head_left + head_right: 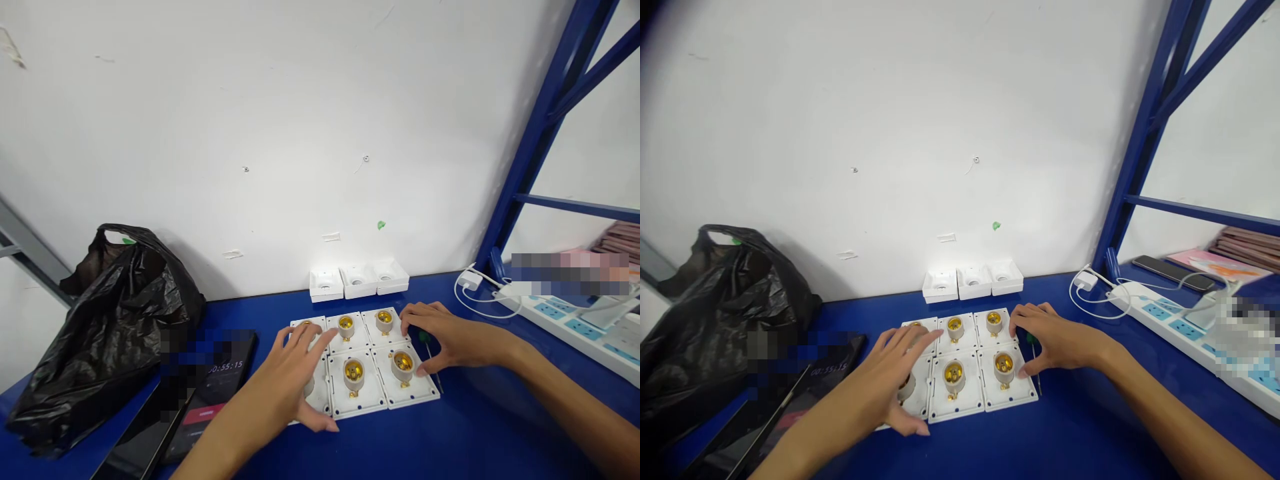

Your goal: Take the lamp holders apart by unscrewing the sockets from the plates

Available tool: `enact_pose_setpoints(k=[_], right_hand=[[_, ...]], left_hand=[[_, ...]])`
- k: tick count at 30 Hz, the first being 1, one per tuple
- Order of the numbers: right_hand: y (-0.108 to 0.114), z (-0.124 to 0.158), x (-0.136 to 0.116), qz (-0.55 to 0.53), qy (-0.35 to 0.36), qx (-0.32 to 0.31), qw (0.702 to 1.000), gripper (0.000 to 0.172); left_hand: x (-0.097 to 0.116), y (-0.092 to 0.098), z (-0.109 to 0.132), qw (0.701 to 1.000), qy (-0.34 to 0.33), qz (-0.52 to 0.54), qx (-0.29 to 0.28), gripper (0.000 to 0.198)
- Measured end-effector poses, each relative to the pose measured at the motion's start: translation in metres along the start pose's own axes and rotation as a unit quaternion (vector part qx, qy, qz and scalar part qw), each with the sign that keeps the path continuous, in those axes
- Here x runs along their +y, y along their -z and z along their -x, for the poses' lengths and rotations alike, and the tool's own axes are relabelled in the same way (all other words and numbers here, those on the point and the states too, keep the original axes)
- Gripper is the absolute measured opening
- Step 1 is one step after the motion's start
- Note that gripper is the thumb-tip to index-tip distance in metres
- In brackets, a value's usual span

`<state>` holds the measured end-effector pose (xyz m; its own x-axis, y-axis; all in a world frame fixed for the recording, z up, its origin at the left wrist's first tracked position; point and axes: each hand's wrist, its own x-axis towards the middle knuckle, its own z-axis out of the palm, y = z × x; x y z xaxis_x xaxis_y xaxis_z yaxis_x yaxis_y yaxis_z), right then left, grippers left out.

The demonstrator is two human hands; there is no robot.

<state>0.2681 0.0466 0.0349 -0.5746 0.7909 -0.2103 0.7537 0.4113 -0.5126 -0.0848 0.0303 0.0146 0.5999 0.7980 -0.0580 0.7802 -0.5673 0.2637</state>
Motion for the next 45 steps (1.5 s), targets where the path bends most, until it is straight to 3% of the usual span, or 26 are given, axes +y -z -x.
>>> enact_pose_setpoints(k=[4, 10, 15, 23, 26, 30, 32, 35, 39, 45], right_hand=[[-0.001, -0.001, -0.003, -0.001, 0.001, 0.013, 1.000, 0.057], [-0.007, -0.003, -0.006, 0.002, 0.011, 0.028, 1.000, 0.058], [-0.023, -0.010, -0.013, -0.008, 0.011, 0.064, 0.998, 0.060], [-0.043, -0.022, -0.015, -0.031, 0.029, 0.100, 0.994, 0.061], [-0.039, -0.021, -0.012, -0.033, 0.050, 0.109, 0.992, 0.062], [-0.026, -0.018, -0.009, -0.007, 0.076, 0.142, 0.987, 0.049], [-0.020, -0.018, -0.007, 0.032, 0.044, 0.196, 0.979, 0.036], [-0.019, -0.019, -0.004, 0.078, -0.025, 0.243, 0.967, 0.032], [-0.025, -0.022, -0.002, 0.105, -0.094, 0.233, 0.962, 0.040], [-0.031, -0.024, 0.002, 0.107, -0.155, 0.221, 0.957, 0.041]], left_hand=[[0.011, -0.012, -0.006, 0.997, -0.004, -0.079, -0.022, 0.124], [0.006, -0.023, -0.001, 0.990, -0.022, -0.135, 0.036, 0.104], [-0.005, -0.015, 0.003, 0.989, -0.012, -0.148, 0.022, 0.095], [-0.028, 0.000, 0.012, 0.994, -0.016, -0.105, 0.023, 0.102], [-0.014, 0.001, 0.009, 0.990, -0.049, -0.103, 0.087, 0.098], [0.037, -0.009, -0.007, 0.965, -0.094, -0.147, 0.197, 0.083], [0.062, -0.019, -0.017, 0.956, -0.094, -0.182, 0.211, 0.075], [0.086, -0.038, -0.028, 0.961, -0.065, -0.204, 0.177, 0.071], [0.094, -0.061, -0.032, 0.969, -0.053, -0.180, 0.158, 0.068], [0.090, -0.073, -0.025, 0.977, -0.068, -0.109, 0.172, 0.095]])
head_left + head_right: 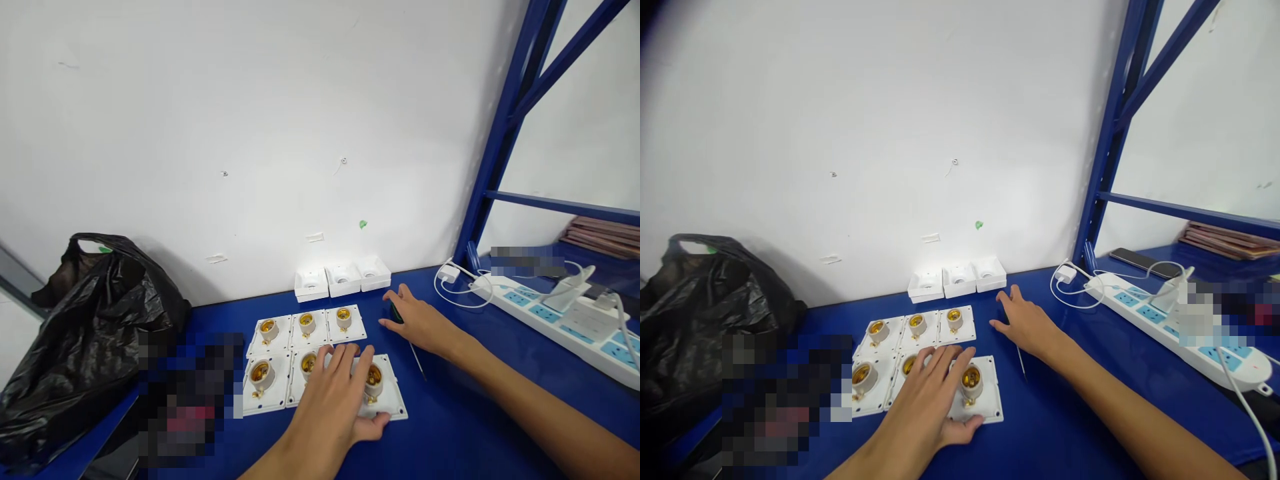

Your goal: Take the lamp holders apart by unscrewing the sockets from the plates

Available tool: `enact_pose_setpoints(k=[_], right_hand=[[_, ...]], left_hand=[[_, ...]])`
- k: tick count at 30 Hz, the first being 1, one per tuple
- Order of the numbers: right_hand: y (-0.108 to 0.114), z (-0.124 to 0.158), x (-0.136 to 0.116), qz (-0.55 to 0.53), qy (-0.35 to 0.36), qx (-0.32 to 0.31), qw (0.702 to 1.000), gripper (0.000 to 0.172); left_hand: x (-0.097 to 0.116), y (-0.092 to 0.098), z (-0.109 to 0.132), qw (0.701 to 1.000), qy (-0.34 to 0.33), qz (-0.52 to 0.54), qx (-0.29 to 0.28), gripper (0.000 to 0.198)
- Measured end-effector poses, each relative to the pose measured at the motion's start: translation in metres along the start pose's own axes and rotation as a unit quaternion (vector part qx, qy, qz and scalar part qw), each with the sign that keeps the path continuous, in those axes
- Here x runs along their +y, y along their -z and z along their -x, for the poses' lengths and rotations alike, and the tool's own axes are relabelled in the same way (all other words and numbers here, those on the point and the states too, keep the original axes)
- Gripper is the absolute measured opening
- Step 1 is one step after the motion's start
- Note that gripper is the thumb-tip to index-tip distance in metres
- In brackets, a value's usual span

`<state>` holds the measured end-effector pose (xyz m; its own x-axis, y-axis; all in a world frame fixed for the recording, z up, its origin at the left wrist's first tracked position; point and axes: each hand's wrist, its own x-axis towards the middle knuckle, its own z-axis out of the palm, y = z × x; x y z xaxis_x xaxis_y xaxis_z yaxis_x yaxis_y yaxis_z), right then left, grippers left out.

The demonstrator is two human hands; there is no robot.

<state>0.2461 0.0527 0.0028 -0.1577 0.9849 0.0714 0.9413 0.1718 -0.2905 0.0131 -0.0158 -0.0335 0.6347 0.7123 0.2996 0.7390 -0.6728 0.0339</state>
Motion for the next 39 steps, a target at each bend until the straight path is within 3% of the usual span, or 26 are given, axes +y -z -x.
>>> enact_pose_setpoints(k=[7, 14, 19, 25, 28, 31, 35, 39], right_hand=[[-0.004, -0.005, 0.010, -0.033, -0.023, 0.001, 0.999, 0.031], [0.002, -0.012, 0.015, -0.194, 0.051, 0.033, 0.979, 0.025], [0.014, -0.008, 0.001, -0.333, 0.103, 0.078, 0.934, 0.037], [0.014, 0.011, -0.026, -0.525, 0.152, 0.180, 0.818, 0.028], [0.008, 0.020, -0.034, -0.509, 0.182, 0.231, 0.809, 0.027], [0.005, 0.028, -0.037, -0.424, 0.239, 0.261, 0.833, 0.033], [0.008, 0.033, -0.038, -0.301, 0.319, 0.267, 0.858, 0.041], [0.011, 0.033, -0.040, -0.263, 0.335, 0.272, 0.863, 0.044]], left_hand=[[-0.003, -0.008, 0.008, 0.998, -0.016, 0.065, -0.001, 0.092], [0.004, 0.011, 0.008, 0.995, -0.013, 0.093, -0.039, 0.089], [0.010, 0.018, 0.011, 0.995, -0.009, 0.091, -0.041, 0.087], [0.017, 0.017, 0.010, 0.992, 0.035, 0.101, -0.061, 0.087], [0.018, 0.016, 0.009, 0.990, 0.055, 0.110, -0.063, 0.087], [0.017, 0.017, 0.008, 0.989, 0.061, 0.119, -0.056, 0.090], [0.014, 0.015, 0.009, 0.989, 0.052, 0.127, -0.051, 0.099], [0.010, 0.007, 0.011, 0.990, 0.040, 0.123, -0.052, 0.110]])
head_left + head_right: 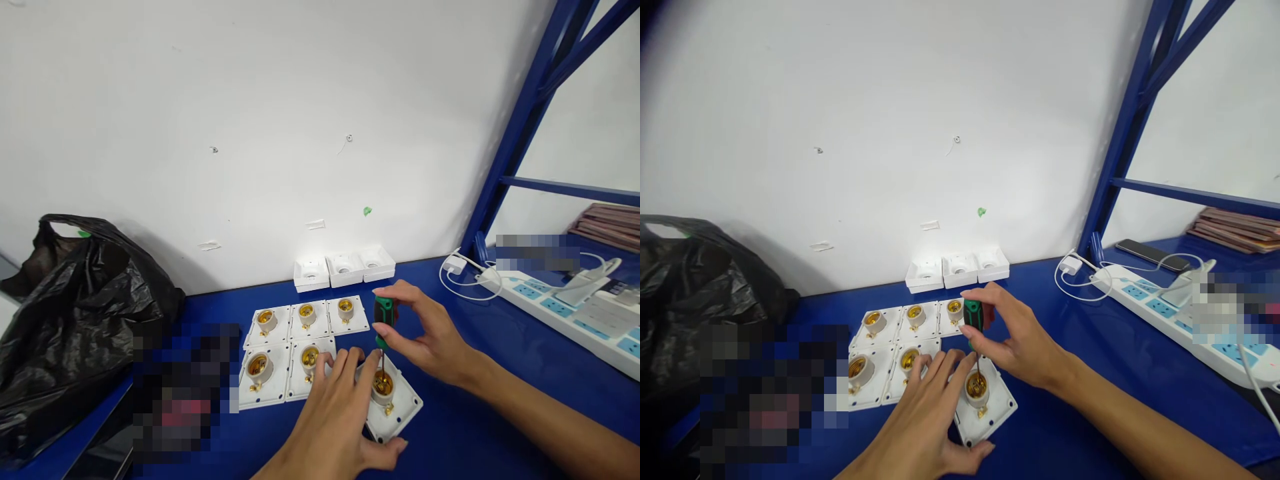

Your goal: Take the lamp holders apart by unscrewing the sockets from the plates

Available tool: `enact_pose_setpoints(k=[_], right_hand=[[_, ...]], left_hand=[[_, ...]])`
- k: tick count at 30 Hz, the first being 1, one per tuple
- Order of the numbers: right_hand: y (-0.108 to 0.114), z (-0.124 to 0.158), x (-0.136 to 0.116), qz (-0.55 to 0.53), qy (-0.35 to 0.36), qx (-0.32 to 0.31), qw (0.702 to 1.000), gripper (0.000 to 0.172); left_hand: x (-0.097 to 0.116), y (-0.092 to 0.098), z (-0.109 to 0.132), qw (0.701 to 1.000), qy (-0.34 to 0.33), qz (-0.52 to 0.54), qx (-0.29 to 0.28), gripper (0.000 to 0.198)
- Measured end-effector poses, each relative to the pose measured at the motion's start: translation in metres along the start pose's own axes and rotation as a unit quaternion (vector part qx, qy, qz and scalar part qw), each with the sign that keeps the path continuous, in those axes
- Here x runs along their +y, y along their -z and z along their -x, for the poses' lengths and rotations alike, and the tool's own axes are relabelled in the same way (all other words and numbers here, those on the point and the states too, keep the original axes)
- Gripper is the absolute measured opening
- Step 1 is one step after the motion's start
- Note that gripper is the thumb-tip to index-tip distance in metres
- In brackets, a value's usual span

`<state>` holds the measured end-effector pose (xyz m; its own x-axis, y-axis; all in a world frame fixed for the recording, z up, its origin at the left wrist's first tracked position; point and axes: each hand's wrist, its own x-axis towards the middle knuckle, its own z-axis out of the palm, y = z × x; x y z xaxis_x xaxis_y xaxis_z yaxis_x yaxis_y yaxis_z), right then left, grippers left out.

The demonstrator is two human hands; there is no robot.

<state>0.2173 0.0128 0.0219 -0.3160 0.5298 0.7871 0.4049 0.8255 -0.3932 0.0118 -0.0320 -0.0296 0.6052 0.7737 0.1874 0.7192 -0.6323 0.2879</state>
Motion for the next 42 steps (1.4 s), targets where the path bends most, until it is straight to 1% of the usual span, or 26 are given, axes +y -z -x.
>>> enact_pose_setpoints(k=[3, 5, 8, 10, 12, 16, 18, 21, 24, 27, 29, 32, 36, 39, 42], right_hand=[[0.000, -0.001, 0.000, 0.001, -0.004, 0.016, 1.000, 0.043], [0.000, -0.001, 0.000, -0.005, -0.008, 0.024, 1.000, 0.042], [0.001, -0.001, 0.001, -0.007, -0.013, 0.022, 1.000, 0.041], [0.001, -0.001, 0.000, -0.005, -0.011, 0.016, 1.000, 0.041], [0.002, -0.002, 0.000, -0.002, -0.004, 0.013, 1.000, 0.041], [0.004, -0.003, -0.002, 0.005, 0.011, 0.010, 1.000, 0.042], [0.004, -0.004, -0.003, 0.005, 0.017, 0.008, 1.000, 0.042], [0.004, -0.004, -0.002, 0.002, 0.013, 0.000, 1.000, 0.041], [0.005, -0.003, 0.000, -0.007, 0.009, -0.009, 1.000, 0.041], [0.006, -0.002, 0.001, -0.015, 0.013, -0.016, 1.000, 0.042], [0.007, -0.001, 0.001, -0.018, 0.012, -0.019, 1.000, 0.042], [0.007, 0.000, 0.001, -0.021, 0.014, -0.018, 1.000, 0.042], [0.008, 0.000, 0.000, -0.035, 0.016, -0.030, 0.999, 0.044], [0.009, -0.001, -0.002, -0.059, 0.016, -0.045, 0.997, 0.044], [0.010, -0.003, -0.004, -0.078, 0.023, -0.050, 0.995, 0.045]], left_hand=[[-0.003, -0.003, -0.002, 1.000, 0.005, -0.015, -0.019, 0.129], [-0.004, -0.003, -0.004, 0.999, 0.011, -0.023, -0.040, 0.134], [-0.002, -0.001, -0.005, 0.998, 0.015, -0.032, -0.057, 0.132], [-0.002, -0.002, -0.005, 0.997, 0.016, -0.043, -0.055, 0.130], [-0.003, -0.004, -0.005, 0.998, 0.007, -0.052, -0.041, 0.127], [-0.006, -0.009, -0.003, 0.998, -0.025, -0.050, 0.009, 0.118], [-0.007, -0.010, -0.003, 0.998, -0.028, -0.044, 0.020, 0.115], [-0.007, -0.007, -0.005, 0.999, -0.036, -0.031, 0.014, 0.118], [-0.008, -0.003, -0.008, 0.997, -0.080, 0.006, -0.009, 0.123], [-0.010, -0.003, -0.009, 0.992, -0.107, 0.052, -0.031, 0.114], [-0.012, -0.006, -0.008, 0.993, -0.099, 0.053, -0.023, 0.105], [-0.014, -0.013, -0.006, 0.996, -0.081, 0.031, 0.003, 0.097], [-0.013, -0.016, -0.005, 0.997, -0.075, 0.018, 0.026, 0.097], [-0.009, -0.009, -0.006, 0.999, -0.053, 0.010, 0.007, 0.098], [-0.004, 0.000, -0.007, 0.999, -0.007, 0.019, -0.031, 0.100]])
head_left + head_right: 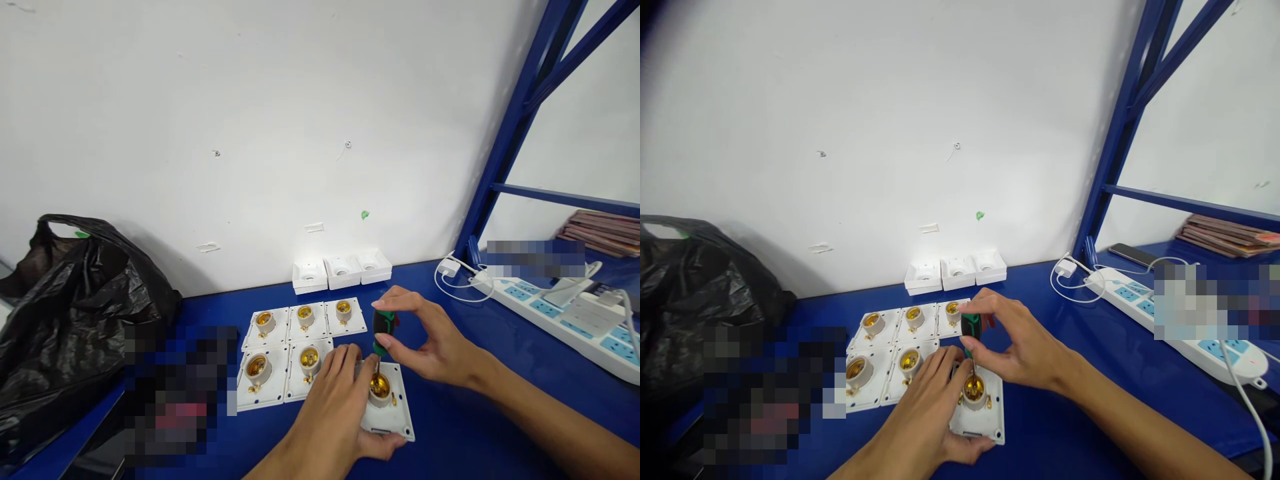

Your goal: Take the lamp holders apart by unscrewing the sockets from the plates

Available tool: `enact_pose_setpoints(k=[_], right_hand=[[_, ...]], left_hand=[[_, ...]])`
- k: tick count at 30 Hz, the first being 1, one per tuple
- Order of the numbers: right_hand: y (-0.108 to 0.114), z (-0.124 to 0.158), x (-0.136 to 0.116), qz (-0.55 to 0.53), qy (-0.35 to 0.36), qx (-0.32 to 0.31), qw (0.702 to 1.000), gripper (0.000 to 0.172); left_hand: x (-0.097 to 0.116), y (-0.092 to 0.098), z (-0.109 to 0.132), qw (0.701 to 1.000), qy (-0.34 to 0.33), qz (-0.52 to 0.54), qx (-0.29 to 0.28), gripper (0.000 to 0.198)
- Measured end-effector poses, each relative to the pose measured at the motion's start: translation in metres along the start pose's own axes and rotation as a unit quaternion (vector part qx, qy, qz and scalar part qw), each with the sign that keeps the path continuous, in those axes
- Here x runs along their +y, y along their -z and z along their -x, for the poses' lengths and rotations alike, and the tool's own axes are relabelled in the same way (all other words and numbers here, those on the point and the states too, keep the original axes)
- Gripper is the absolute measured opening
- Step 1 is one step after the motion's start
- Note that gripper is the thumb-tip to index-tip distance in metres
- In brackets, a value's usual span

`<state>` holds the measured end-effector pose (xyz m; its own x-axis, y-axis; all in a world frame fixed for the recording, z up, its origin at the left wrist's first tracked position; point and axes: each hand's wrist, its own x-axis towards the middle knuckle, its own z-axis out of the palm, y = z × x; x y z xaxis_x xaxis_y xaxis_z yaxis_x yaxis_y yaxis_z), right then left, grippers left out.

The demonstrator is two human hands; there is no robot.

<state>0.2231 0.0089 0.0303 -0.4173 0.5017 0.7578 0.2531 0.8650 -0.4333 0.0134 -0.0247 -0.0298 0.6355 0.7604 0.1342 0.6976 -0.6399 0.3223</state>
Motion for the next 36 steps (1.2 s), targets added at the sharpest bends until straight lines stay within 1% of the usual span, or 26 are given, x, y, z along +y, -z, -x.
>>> enact_pose_setpoints(k=[4, 9, 12, 14, 17, 19, 22, 26, 28, 32, 36], right_hand=[[-0.003, 0.001, 0.001, -0.041, 0.002, 0.001, 0.999, 0.046], [-0.006, 0.001, 0.000, -0.071, -0.048, 0.010, 0.996, 0.041], [-0.005, 0.000, 0.000, -0.094, -0.073, 0.004, 0.993, 0.038], [-0.003, -0.001, 0.001, -0.102, -0.081, 0.002, 0.991, 0.038], [-0.001, -0.002, 0.000, -0.110, -0.083, -0.004, 0.990, 0.040], [0.001, -0.002, -0.002, -0.117, -0.082, -0.012, 0.990, 0.039], [0.004, -0.002, -0.007, -0.135, -0.091, -0.032, 0.986, 0.037], [0.006, -0.001, -0.011, -0.140, -0.124, -0.058, 0.981, 0.036], [0.005, 0.000, -0.010, -0.136, -0.123, -0.045, 0.982, 0.035], [0.001, 0.000, -0.003, -0.090, -0.088, 0.001, 0.992, 0.038], [0.001, 0.001, -0.002, -0.047, -0.061, 0.003, 0.997, 0.040]], left_hand=[[0.004, 0.004, 0.001, 0.998, 0.051, 0.041, -0.022, 0.101], [0.009, 0.002, 0.001, 0.992, 0.080, 0.092, -0.018, 0.096], [0.010, 0.000, 0.001, 0.989, 0.083, 0.124, -0.014, 0.093], [0.009, -0.001, 0.001, 0.984, 0.065, 0.167, -0.003, 0.090], [0.007, -0.002, 0.001, 0.969, 0.043, 0.240, 0.029, 0.075], [0.006, -0.002, 0.000, 0.960, 0.048, 0.271, 0.052, 0.061], [0.008, 0.001, -0.002, 0.960, 0.074, 0.263, 0.064, 0.044], [0.011, 0.006, -0.003, 0.966, 0.087, 0.240, 0.043, 0.036], [0.011, 0.007, -0.002, 0.968, 0.088, 0.233, 0.027, 0.032], [0.012, 0.010, -0.002, 0.972, 0.093, 0.217, 0.008, 0.028], [0.013, 0.010, -0.002, 0.973, 0.095, 0.211, 0.011, 0.028]])
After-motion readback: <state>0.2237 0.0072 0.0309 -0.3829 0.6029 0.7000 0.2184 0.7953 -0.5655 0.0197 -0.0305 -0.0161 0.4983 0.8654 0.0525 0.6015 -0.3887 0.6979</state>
